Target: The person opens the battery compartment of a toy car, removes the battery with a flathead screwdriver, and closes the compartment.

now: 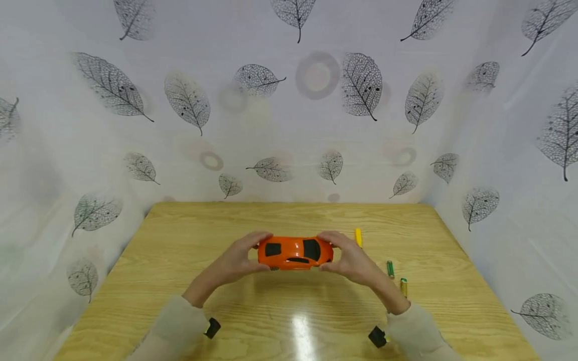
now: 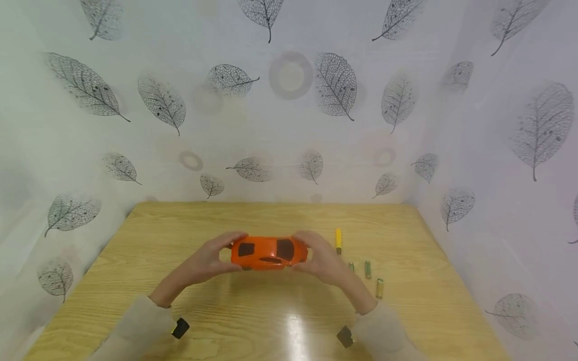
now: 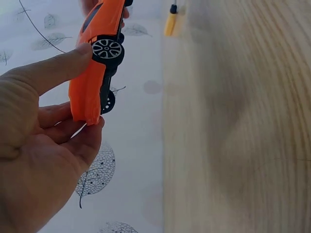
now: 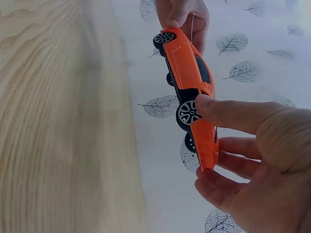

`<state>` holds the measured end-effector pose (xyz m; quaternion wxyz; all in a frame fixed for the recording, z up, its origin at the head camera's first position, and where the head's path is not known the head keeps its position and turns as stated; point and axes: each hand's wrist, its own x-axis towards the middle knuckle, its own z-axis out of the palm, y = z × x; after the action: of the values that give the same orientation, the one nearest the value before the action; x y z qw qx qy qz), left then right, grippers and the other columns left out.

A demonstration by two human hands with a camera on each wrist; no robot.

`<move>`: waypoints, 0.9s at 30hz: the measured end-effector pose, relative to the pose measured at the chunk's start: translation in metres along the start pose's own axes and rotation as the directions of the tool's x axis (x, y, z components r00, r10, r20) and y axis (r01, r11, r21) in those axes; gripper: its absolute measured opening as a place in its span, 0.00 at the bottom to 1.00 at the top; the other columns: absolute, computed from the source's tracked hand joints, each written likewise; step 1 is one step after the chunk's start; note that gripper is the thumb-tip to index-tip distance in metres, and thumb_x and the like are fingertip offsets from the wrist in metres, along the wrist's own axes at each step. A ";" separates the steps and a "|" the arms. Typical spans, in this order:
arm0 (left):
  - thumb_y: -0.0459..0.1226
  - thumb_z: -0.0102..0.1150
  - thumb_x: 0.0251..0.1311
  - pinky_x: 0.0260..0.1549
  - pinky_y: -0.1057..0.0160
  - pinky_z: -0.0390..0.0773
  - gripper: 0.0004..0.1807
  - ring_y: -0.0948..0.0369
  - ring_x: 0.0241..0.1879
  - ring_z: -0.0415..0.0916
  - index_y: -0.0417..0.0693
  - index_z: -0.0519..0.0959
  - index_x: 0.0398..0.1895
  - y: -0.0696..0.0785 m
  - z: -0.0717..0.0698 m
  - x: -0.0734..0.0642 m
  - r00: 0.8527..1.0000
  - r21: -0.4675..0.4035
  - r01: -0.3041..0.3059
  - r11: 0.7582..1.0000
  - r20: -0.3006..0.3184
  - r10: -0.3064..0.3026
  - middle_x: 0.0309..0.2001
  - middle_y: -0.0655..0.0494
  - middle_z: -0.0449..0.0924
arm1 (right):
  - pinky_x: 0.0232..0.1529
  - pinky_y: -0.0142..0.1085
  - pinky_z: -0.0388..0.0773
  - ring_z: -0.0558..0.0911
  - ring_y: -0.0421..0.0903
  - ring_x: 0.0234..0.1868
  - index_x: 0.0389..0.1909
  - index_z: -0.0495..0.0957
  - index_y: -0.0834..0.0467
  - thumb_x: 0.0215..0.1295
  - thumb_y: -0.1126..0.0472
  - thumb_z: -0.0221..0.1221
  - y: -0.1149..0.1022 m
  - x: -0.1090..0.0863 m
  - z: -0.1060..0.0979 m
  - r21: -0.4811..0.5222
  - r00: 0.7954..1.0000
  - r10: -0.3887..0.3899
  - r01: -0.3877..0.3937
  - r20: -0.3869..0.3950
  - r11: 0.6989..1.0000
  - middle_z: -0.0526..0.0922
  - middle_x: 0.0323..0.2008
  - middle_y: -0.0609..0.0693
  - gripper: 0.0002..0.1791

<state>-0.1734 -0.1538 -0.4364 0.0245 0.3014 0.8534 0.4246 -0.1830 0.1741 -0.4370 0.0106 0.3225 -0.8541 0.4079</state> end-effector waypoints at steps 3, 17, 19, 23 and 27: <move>0.31 0.78 0.53 0.61 0.42 0.75 0.42 0.47 0.60 0.74 0.34 0.70 0.71 -0.004 0.005 0.000 0.999 -0.001 0.032 0.999 0.012 -0.032 0.66 0.42 0.74 | 0.58 0.54 0.79 0.78 0.60 0.59 0.65 0.75 0.68 0.51 0.71 0.77 0.005 -0.002 0.004 -0.010 1.000 0.005 -0.005 0.010 1.000 0.76 0.64 0.63 0.38; 0.31 0.79 0.52 0.62 0.42 0.74 0.41 0.44 0.64 0.72 0.34 0.70 0.70 -0.013 0.021 -0.001 0.985 0.063 0.157 0.986 0.057 -0.160 0.68 0.39 0.71 | 0.58 0.56 0.79 0.79 0.59 0.58 0.63 0.76 0.66 0.49 0.70 0.78 0.018 -0.004 0.022 -0.052 0.998 0.043 -0.041 0.048 0.998 0.77 0.63 0.62 0.38; 0.30 0.79 0.52 0.63 0.41 0.73 0.42 0.43 0.65 0.71 0.33 0.69 0.70 -0.014 0.023 -0.001 0.984 0.070 0.161 0.984 0.061 -0.166 0.68 0.38 0.71 | 0.58 0.55 0.79 0.79 0.60 0.59 0.63 0.76 0.67 0.49 0.70 0.79 0.020 -0.004 0.024 -0.065 0.998 0.049 -0.046 0.049 0.997 0.77 0.63 0.62 0.38; 0.29 0.78 0.52 0.66 0.40 0.69 0.42 0.42 0.66 0.70 0.31 0.68 0.70 -0.018 0.027 -0.002 0.981 0.075 0.172 0.982 0.078 -0.178 0.68 0.38 0.71 | 0.61 0.56 0.76 0.76 0.63 0.63 0.64 0.76 0.68 0.49 0.68 0.79 0.022 -0.005 0.028 -0.065 0.995 0.083 -0.079 0.063 0.995 0.76 0.64 0.64 0.38; 0.28 0.79 0.50 0.67 0.40 0.68 0.42 0.43 0.65 0.70 0.30 0.69 0.69 -0.023 0.031 -0.002 0.981 0.087 0.169 0.982 0.085 -0.176 0.66 0.37 0.72 | 0.63 0.56 0.75 0.75 0.63 0.64 0.64 0.76 0.67 0.49 0.66 0.80 0.027 -0.007 0.033 -0.066 0.992 0.098 -0.093 0.079 0.993 0.76 0.64 0.63 0.39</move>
<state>-0.1740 -0.1430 -0.4740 0.0887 0.2463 0.8905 0.3722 -0.1848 0.1668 -0.4798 -0.0339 0.2973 -0.8805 0.3677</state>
